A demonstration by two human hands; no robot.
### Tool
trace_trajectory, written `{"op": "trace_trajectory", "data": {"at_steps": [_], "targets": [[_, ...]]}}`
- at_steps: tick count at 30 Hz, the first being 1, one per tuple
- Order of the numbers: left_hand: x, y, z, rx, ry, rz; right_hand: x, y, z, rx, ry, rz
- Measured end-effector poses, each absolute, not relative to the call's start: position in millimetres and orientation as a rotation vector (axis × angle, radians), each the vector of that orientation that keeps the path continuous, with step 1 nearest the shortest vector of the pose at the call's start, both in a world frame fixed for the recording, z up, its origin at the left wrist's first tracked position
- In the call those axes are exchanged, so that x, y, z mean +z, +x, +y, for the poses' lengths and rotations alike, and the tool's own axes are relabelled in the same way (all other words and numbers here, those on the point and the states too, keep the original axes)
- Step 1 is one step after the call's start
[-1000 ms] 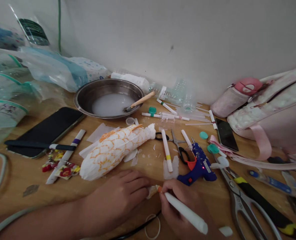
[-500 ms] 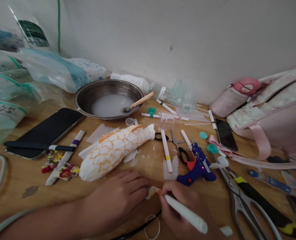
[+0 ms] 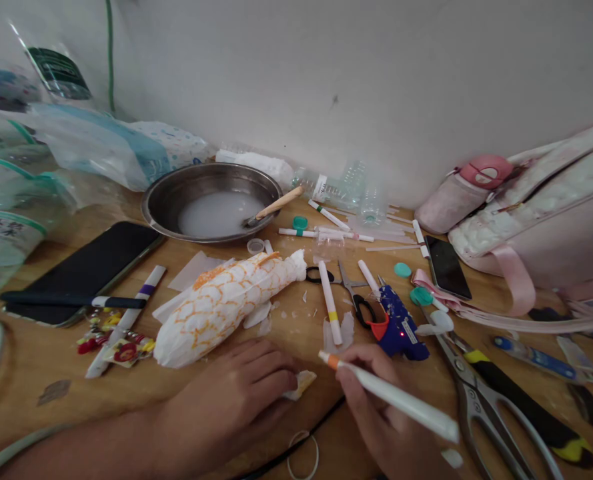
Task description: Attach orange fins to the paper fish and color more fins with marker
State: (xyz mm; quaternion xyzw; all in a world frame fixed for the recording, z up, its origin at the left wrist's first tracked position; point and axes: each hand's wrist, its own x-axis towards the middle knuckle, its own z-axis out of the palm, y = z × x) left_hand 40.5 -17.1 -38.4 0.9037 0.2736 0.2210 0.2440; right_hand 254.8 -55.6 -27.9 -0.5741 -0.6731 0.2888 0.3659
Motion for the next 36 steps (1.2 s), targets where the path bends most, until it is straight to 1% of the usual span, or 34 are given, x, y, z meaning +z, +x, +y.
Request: {"op": "trace_trajectory", "data": {"at_steps": [2,5,8,12,15,18,21,24,28,31,36], "targets": [[-36,40,-18,0.692,2.303,0.797,-31,254,-57,0.853,-1.490,-1.569],[-32,41,-21,0.803,2.111,0.838,-35,244,-62,1.129,-1.467,-1.353],[-32,44,-26,0.824,2.026,0.832,-41,232,-68,1.318,-1.408,-1.116],[-37,42,-33,0.731,1.976,0.797,-48,226,-70,1.433,-1.331,-0.997],[-40,41,-34,0.704,1.809,0.841,-47,229,-68,1.487,-1.325,-1.003],[-38,45,-31,0.582,1.651,0.883,-39,229,-67,1.530,-1.385,-1.070],[-36,50,-26,0.409,1.621,0.917,-31,228,-66,1.571,-1.408,-1.132],[-34,53,-22,0.315,1.578,0.962,-28,227,-65,1.624,-1.404,-1.120],[-32,52,-19,0.401,1.510,1.018,-31,226,-66,1.641,-1.308,-1.092],[-30,51,-19,0.491,1.458,1.037,-34,224,-69,1.625,-1.338,-1.063],[-31,51,-23,0.451,1.447,1.064,-35,223,-67,1.388,-1.443,-1.088]]}}
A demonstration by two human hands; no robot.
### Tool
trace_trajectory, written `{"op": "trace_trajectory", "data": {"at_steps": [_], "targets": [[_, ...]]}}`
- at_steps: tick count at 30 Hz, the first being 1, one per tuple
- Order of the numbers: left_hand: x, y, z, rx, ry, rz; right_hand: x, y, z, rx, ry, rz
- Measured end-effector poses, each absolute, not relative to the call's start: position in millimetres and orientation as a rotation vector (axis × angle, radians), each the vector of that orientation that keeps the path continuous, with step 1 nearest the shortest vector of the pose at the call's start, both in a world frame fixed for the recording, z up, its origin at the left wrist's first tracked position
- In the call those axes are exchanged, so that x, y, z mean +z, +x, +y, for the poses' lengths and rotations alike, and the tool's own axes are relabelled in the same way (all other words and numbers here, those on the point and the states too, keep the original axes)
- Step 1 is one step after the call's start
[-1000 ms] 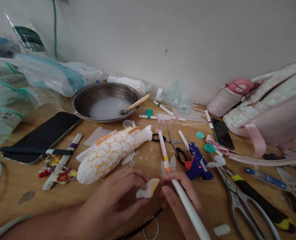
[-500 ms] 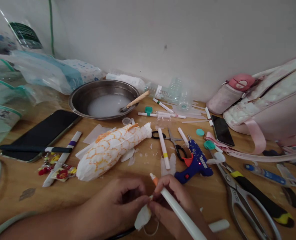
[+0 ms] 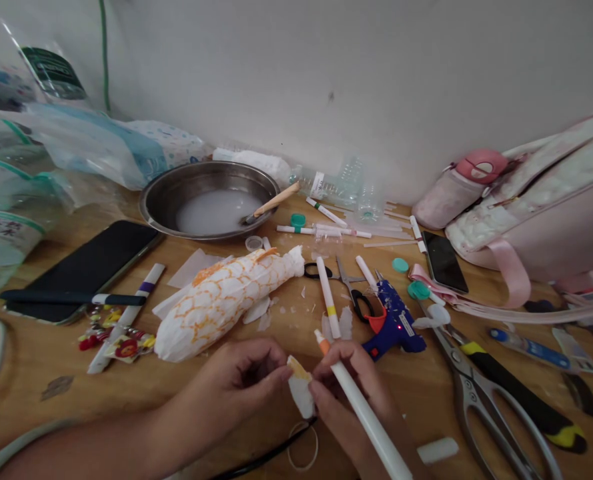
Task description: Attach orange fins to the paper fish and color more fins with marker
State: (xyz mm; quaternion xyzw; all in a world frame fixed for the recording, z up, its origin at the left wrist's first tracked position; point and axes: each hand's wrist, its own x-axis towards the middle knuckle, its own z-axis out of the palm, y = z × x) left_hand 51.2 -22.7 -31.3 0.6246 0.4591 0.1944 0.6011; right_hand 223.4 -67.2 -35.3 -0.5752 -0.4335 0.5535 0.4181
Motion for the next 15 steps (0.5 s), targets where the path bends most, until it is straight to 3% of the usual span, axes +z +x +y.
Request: {"op": "trace_trajectory", "data": {"at_steps": [6,11,15], "targets": [[-29,54,-24,0.220,1.472,1.034,-31,236,-64,1.242,-1.454,-1.378],[-24,55,-23,0.238,1.475,0.992,-27,245,-64,1.262,-1.414,-1.665],[-25,55,-22,0.293,1.504,1.017,-26,242,-63,1.265,-1.428,-1.547]]}}
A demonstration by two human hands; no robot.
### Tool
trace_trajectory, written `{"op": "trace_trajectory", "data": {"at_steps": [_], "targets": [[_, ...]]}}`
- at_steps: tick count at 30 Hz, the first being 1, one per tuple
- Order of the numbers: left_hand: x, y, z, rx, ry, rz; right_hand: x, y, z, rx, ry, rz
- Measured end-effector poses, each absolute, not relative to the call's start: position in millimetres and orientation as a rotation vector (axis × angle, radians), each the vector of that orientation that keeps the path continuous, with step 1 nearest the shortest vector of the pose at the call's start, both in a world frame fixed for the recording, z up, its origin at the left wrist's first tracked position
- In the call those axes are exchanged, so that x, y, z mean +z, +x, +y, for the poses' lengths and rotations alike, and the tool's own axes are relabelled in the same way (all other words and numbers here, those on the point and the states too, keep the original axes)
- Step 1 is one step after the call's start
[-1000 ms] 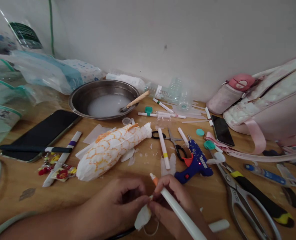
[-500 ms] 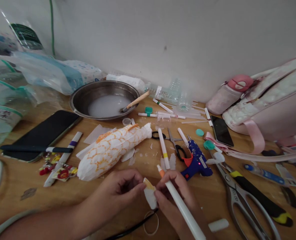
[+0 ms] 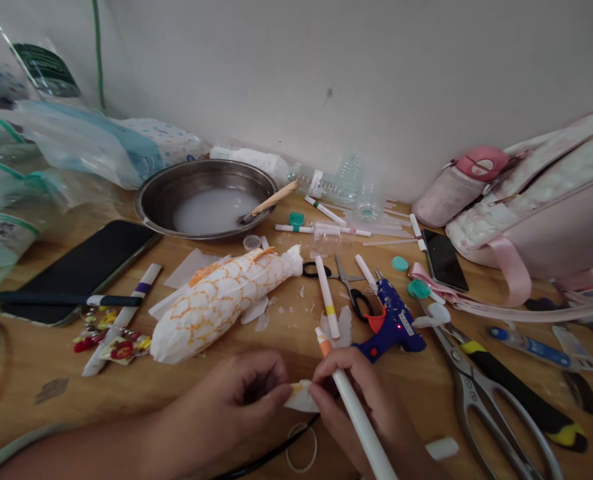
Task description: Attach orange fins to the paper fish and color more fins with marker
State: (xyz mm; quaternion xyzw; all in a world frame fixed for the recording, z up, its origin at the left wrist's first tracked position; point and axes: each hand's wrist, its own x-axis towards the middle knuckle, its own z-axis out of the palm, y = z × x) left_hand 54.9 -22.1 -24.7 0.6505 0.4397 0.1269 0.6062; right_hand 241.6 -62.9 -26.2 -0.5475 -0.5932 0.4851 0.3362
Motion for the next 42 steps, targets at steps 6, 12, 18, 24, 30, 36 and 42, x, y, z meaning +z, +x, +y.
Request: {"op": "trace_trajectory", "data": {"at_steps": [6,12,18,24,30,36,42], "targets": [[-32,54,-21,0.414,1.483,1.027,-31,237,-63,1.324,-1.472,-1.370],[-35,54,-25,0.640,1.528,0.905,-23,236,-63,1.394,-1.471,-1.337],[-30,42,-26,0.636,2.114,0.675,-29,235,-65,1.451,-1.453,-1.209],[-29,35,-24,0.784,2.682,0.619,-33,233,-66,1.578,-1.254,-0.915],[-26,34,-32,0.911,2.771,0.753,-30,226,-64,1.644,-1.208,-0.750],[-26,33,-42,1.026,2.763,0.870,-21,220,-69,1.627,-1.209,-0.664],[-39,34,-62,1.075,2.706,1.308,-24,224,-67,1.721,-1.101,-0.609]]}}
